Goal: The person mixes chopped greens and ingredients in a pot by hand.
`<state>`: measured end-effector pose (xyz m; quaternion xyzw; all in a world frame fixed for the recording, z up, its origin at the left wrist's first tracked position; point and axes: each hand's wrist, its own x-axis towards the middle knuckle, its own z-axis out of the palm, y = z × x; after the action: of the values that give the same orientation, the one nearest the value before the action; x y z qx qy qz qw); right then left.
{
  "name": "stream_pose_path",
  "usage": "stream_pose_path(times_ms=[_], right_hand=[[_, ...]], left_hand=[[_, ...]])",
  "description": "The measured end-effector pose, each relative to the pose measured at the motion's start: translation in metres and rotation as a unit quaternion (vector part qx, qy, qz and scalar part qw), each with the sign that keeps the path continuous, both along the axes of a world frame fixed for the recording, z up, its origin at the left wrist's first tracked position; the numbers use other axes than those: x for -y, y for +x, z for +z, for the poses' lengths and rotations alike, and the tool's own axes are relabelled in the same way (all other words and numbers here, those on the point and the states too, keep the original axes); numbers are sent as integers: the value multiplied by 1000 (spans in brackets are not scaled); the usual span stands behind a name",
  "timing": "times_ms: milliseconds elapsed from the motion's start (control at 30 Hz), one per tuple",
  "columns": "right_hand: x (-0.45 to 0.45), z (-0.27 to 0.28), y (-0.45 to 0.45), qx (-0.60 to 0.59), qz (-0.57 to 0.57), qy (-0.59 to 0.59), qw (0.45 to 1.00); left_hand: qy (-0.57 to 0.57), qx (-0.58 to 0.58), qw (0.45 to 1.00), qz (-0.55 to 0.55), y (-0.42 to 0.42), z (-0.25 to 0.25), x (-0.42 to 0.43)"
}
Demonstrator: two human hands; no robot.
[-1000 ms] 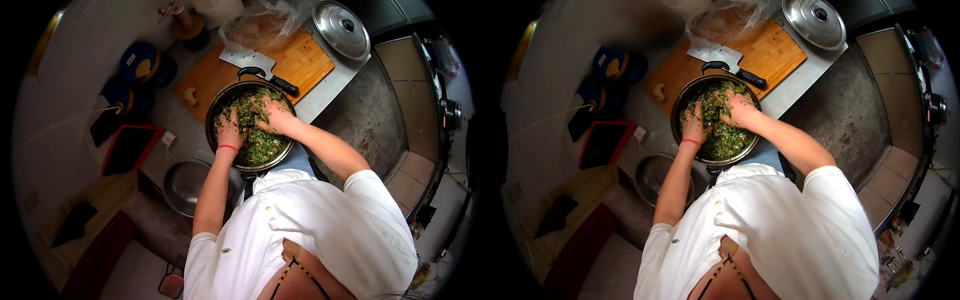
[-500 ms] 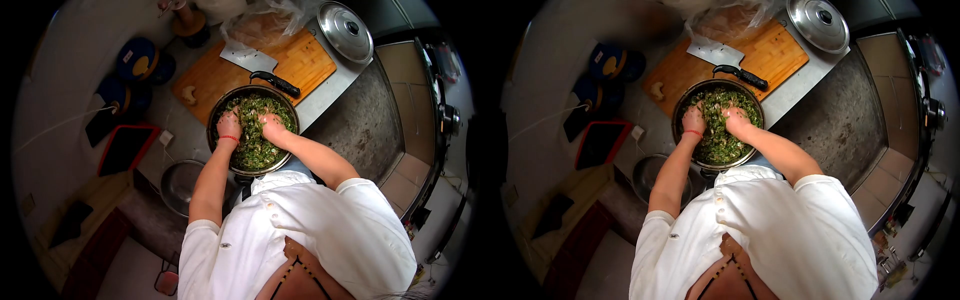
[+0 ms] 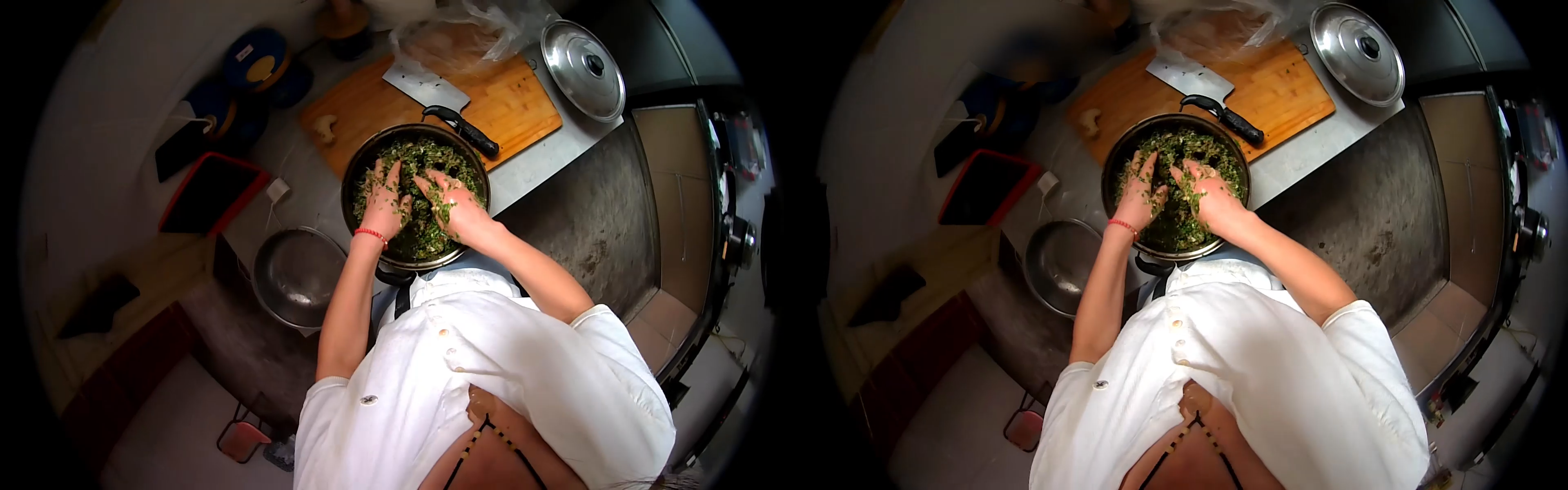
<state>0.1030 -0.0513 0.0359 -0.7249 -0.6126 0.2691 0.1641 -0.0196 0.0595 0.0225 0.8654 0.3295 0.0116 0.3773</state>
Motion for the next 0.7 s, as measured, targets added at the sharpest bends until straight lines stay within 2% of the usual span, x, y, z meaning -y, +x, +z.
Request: stream_pose_path(times_ms=[33, 100, 167, 200, 233, 300, 367, 400, 467, 500, 533, 600, 633, 700], right_hand=[[2, -8, -7, 13, 12, 20, 1000], [4, -11, -12, 23, 63, 33, 997], [-1, -46, -10, 89, 130, 18, 987], [-8, -44, -11, 121, 162, 12, 979], [-12, -40, -13, 26, 58, 0, 998], [-18, -23, -1, -207, -31, 16, 978], [-16, -18, 0, -419, -137, 1, 898], [-14, -19, -3, -511, -203, -10, 835], [-12, -2, -13, -609, -286, -205, 711], [-7, -16, -18, -662, -310, -241, 639], [-7, -12, -29, -757, -282, -209, 551], [-15, -10, -38, -808, -267, -168, 498], [-21, -14, -35, -836, -252, -186, 452], [-25, -15, -25, -795, -273, -213, 497]], left_hand=[[-8, 58, 998, 14, -3, -3, 4], [-219, 89, 966, 104, -7, -3, 8], [-388, 119, 897, 177, -6, 18, 10], [-453, 173, 845, 224, -7, 17, 13], [-511, 228, 785, 265, -8, 13, 14], [-594, 329, 666, 310, -11, 16, 12], [-632, 444, 537, 340, -10, 13, 11], [-637, 488, 475, 361, -7, 13, 13], [-641, 539, 422, 348, 4, 12, 17], [-640, 563, 395, 341, 10, 10, 19], [-656, 582, 360, 318, 16, 7, 22], [-696, 587, 293, 291, 24, 7, 32], [-700, 581, 273, 312, 26, 3, 34], [-697, 588, 284, 297, 25, 3, 35]])
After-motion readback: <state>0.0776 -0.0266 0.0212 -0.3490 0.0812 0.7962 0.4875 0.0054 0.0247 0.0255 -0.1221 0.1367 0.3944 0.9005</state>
